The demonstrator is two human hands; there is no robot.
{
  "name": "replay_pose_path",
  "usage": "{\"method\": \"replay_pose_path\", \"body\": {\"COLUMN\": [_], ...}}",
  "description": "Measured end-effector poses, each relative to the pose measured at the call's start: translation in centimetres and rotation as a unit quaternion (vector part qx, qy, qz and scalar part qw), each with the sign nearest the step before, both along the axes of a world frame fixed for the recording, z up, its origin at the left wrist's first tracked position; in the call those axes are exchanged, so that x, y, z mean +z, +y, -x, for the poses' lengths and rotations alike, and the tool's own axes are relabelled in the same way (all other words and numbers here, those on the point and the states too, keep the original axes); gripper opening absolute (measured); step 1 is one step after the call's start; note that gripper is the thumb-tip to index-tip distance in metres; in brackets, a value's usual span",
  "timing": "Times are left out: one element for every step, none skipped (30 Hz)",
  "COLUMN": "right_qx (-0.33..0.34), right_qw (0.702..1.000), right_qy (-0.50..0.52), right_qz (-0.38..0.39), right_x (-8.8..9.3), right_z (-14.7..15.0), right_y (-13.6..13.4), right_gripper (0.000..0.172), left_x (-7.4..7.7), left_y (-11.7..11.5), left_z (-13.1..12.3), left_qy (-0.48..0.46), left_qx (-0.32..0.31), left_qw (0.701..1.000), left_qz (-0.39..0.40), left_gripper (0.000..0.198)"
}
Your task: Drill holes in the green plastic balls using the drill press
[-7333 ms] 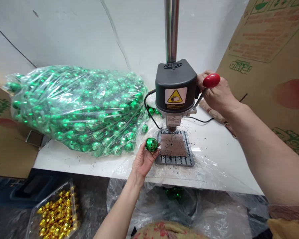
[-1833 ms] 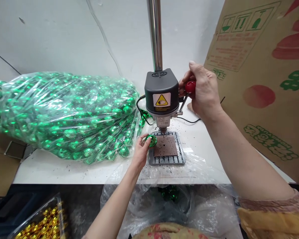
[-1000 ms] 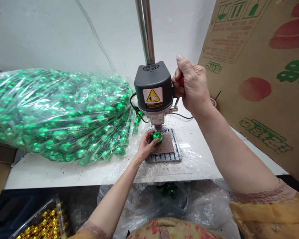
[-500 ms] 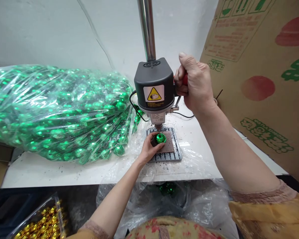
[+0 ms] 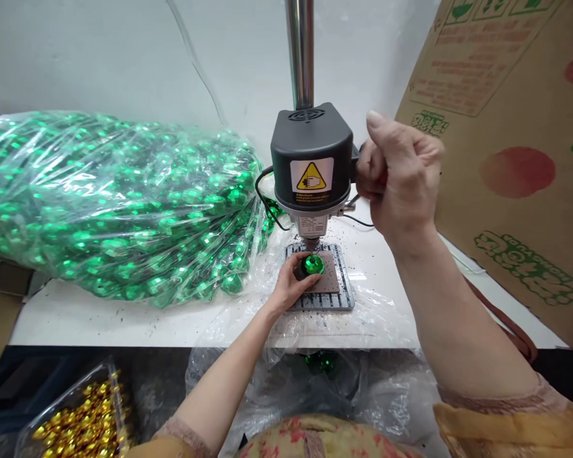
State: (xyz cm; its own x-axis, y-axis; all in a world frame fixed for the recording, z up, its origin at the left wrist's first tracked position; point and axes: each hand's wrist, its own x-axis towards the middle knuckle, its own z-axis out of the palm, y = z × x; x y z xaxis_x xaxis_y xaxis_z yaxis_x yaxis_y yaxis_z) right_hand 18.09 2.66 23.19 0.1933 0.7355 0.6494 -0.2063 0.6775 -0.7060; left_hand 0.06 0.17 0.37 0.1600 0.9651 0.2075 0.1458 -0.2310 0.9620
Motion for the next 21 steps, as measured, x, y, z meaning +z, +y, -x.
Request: {"method": "replay_pose_path", "body": {"right_qx": [-0.007, -0.012, -0.016, -0.018, -0.02, -0.025, -0.031, -0.039, -0.048, -0.056, -0.063, -0.068, -0.073, -0.078, -0.082, -0.086, -0.09, -0.094, -0.098, -0.1, -0.103], "right_qw": [1.0, 1.0, 0.999, 0.999, 0.999, 0.998, 0.998, 0.998, 0.997, 0.997, 0.996, 0.995, 0.995, 0.993, 0.992, 0.99, 0.989, 0.987, 0.985, 0.983, 0.981], "right_qy": [0.005, 0.013, 0.015, 0.015, 0.012, 0.008, 0.006, 0.005, 0.006, 0.008, 0.01, 0.01, 0.009, 0.007, 0.002, -0.004, -0.009, -0.015, -0.02, -0.023, -0.028], "right_qz": [-0.01, -0.023, -0.033, -0.043, -0.049, -0.053, -0.057, -0.058, -0.059, -0.06, -0.062, -0.067, -0.074, -0.084, -0.097, -0.109, -0.12, -0.13, -0.141, -0.151, -0.161], "right_x": [-0.3, -0.5, -0.8, -1.1, -1.4, -1.6, -1.7, -1.9, -2.0, -2.1, -2.2, -2.4, -2.7, -3.0, -3.3, -3.6, -3.9, -4.2, -4.4, -4.6, -4.7], "right_z": [0.1, 0.2, 0.2, 0.2, 0.1, 0.1, 0.1, 0.1, 0.1, 0.2, 0.2, 0.3, 0.3, 0.3, 0.4, 0.4, 0.4, 0.4, 0.4, 0.4, 0.4], "right_y": [-0.6, -1.1, -1.4, -1.7, -1.8, -1.9, -1.9, -1.8, -1.8, -1.8, -1.8, -1.9, -2.0, -2.2, -2.3, -2.5, -2.7, -2.9, -3.0, -3.1, -3.2], "right_gripper": [0.065, 0.064, 0.062, 0.061, 0.06, 0.06, 0.061, 0.062, 0.063, 0.064, 0.064, 0.063, 0.063, 0.062, 0.061, 0.06, 0.059, 0.058, 0.057, 0.056, 0.056], "left_x": [0.0, -0.1, -0.1, -0.1, -0.1, -0.1, -0.1, -0.1, -0.1, -0.1, -0.1, -0.1, -0.2, -0.2, -0.3, -0.3, -0.4, -0.4, -0.5, -0.5, -0.5], "left_y": [0.0, 0.0, -0.1, -0.1, -0.1, -0.1, -0.1, -0.2, -0.2, -0.2, -0.2, -0.2, -0.2, -0.1, -0.1, -0.1, -0.1, 0.0, 0.0, 0.0, -0.1], "left_z": [0.0, 0.0, 0.0, -0.1, -0.1, -0.1, -0.1, -0.1, -0.1, -0.1, -0.1, -0.1, -0.1, -0.1, -0.1, -0.1, -0.1, -0.1, -0.1, -0.1, -0.1], "left_qy": [-0.002, -0.004, -0.007, -0.009, -0.012, -0.015, -0.016, -0.017, -0.019, -0.02, -0.019, -0.016, -0.013, -0.009, -0.005, -0.004, -0.005, -0.006, -0.008, -0.009, -0.011], "left_qx": [-0.001, -0.002, -0.004, -0.005, -0.006, -0.007, -0.008, -0.008, -0.008, -0.007, -0.006, -0.004, -0.002, -0.001, -0.001, 0.0, 0.002, 0.003, 0.005, 0.006, 0.006], "left_qw": [1.0, 1.0, 1.0, 1.0, 1.0, 1.0, 1.0, 1.0, 1.0, 1.0, 1.0, 1.0, 1.0, 1.0, 1.0, 1.0, 1.0, 1.0, 1.0, 1.0, 1.0], "left_qz": [0.002, 0.003, 0.005, 0.006, 0.007, 0.007, 0.007, 0.006, 0.005, 0.003, 0.002, 0.0, -0.002, -0.004, -0.005, -0.007, -0.007, -0.007, -0.007, -0.006, -0.006], "left_gripper": [0.062, 0.062, 0.062, 0.063, 0.063, 0.062, 0.062, 0.061, 0.061, 0.06, 0.06, 0.06, 0.06, 0.06, 0.059, 0.059, 0.059, 0.06, 0.06, 0.06, 0.06]}}
